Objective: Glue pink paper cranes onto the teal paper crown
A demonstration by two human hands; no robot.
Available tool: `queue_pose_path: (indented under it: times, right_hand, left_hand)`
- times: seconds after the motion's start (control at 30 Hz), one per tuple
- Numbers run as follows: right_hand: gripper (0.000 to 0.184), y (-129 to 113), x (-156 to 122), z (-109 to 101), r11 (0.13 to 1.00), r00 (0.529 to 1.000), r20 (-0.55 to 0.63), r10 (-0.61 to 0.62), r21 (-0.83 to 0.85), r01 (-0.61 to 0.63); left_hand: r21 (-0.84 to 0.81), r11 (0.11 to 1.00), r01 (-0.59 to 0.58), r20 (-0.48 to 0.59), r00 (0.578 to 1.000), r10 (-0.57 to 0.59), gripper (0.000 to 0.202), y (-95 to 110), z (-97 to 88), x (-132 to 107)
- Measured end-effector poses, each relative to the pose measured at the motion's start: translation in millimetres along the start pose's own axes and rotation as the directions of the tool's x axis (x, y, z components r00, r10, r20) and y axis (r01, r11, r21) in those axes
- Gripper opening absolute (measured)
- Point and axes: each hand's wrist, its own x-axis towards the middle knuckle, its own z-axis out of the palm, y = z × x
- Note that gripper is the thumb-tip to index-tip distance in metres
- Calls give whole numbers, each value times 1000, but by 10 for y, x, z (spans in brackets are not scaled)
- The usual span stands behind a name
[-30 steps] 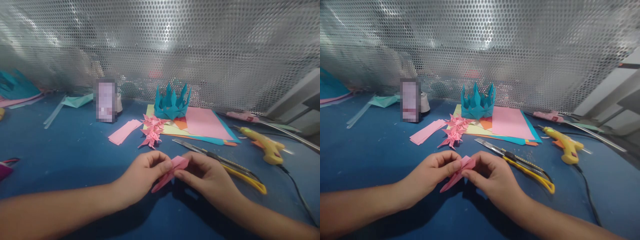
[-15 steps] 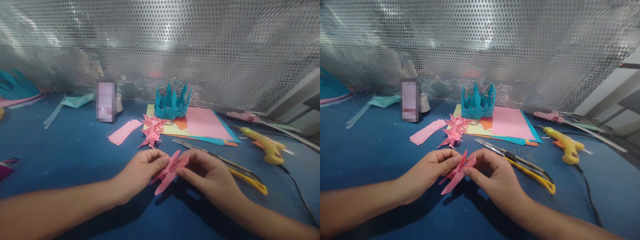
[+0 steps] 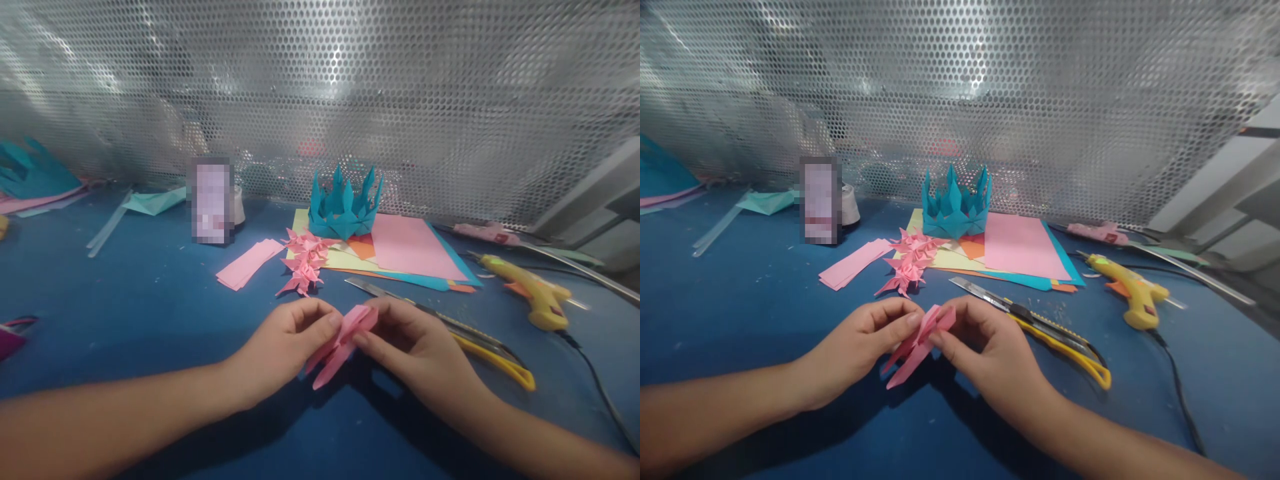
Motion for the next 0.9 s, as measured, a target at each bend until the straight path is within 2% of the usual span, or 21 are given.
queue_pose_path:
  times: [0.1, 0.23, 0.47, 0.6, 0.77, 0.9]
  right_hand:
    - [14, 15, 4, -3, 1000, 1000, -20, -15, 19, 15]
    - [14, 13, 5, -4, 1000, 999, -30, -27, -10, 27]
    - [17, -23, 29, -24, 999, 998, -61, 21, -49, -24]
    - [20, 1, 25, -45, 997, 995, -90, 35, -64, -41]
    - [20, 26, 14, -47, 999, 997, -70, 23, -40, -25]
    - [19, -9, 6, -28, 995, 996, -85, -27, -99, 19]
  left_hand:
    - [-54, 998, -29, -10, 1000, 28, 24, -7, 8, 9]
    - [-147, 987, -70, -74, 996, 59, 21, -25, 29, 21]
    - [-37, 999, -20, -72, 997, 17, 12, 0, 10, -5]
    - [-53, 998, -32, -20, 999, 31, 11, 10, 4, -14]
    - [-185, 983, 2, 95, 995, 16, 19, -10, 15, -5]
    - [-206, 978, 5, 94, 995, 15, 19, -21, 24, -3]
